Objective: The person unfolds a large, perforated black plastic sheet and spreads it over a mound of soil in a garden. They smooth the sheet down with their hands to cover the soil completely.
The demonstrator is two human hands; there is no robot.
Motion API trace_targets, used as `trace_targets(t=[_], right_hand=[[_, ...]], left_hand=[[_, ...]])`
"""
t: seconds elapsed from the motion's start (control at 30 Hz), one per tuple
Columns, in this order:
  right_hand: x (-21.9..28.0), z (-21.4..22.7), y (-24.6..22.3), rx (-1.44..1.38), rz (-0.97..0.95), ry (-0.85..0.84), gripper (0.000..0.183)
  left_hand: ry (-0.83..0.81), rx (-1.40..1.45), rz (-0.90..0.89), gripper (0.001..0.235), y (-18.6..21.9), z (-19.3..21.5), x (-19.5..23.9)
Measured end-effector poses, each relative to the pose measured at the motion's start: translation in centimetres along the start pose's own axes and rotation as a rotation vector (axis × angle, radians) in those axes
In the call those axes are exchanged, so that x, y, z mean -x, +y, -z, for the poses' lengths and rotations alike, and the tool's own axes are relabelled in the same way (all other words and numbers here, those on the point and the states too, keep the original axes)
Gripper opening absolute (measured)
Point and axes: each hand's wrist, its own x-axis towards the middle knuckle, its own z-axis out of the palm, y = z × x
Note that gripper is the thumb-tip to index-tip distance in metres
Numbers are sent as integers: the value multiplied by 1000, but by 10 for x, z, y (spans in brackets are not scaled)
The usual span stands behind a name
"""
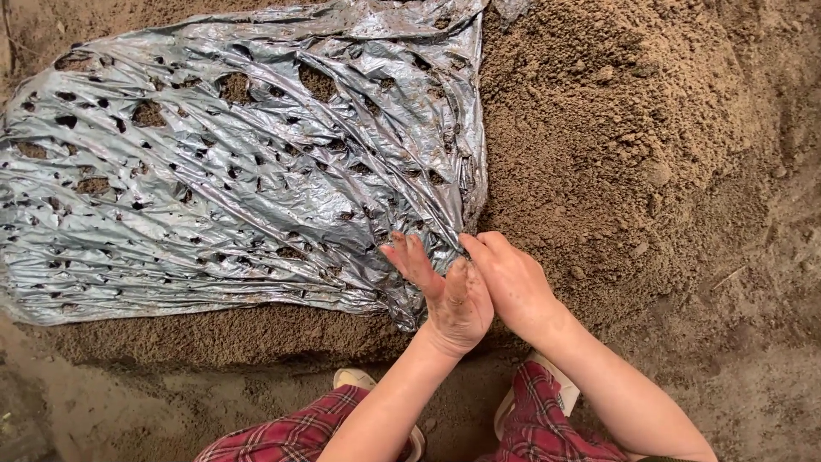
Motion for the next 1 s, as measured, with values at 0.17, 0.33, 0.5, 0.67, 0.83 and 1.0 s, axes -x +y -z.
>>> trace_targets(t=[0.17,0.33,0.5,0.67,0.83,1.0], right_hand=[[2,-3,2,-50,-10,-27,47],[3,-7,-1,-53,-139,-117,50],[-6,25,-25,-420,-272,-35,46],[-3,28,-20,-391,-268,-134,42],[5,11,-2,-229,-156,-25,51],[4,12,-4,-358,-159,11,56]], left_hand=[[22,11,1,71,7,-4,1],[18,56,39,49,15,-7,5],[39,5,-45,60,13,-17,11],[-77,-82,35,62,25,-7,8],[-37,-6,-46,53,1,-13,36],[-24,-46,-51,53,2,-15,44]])
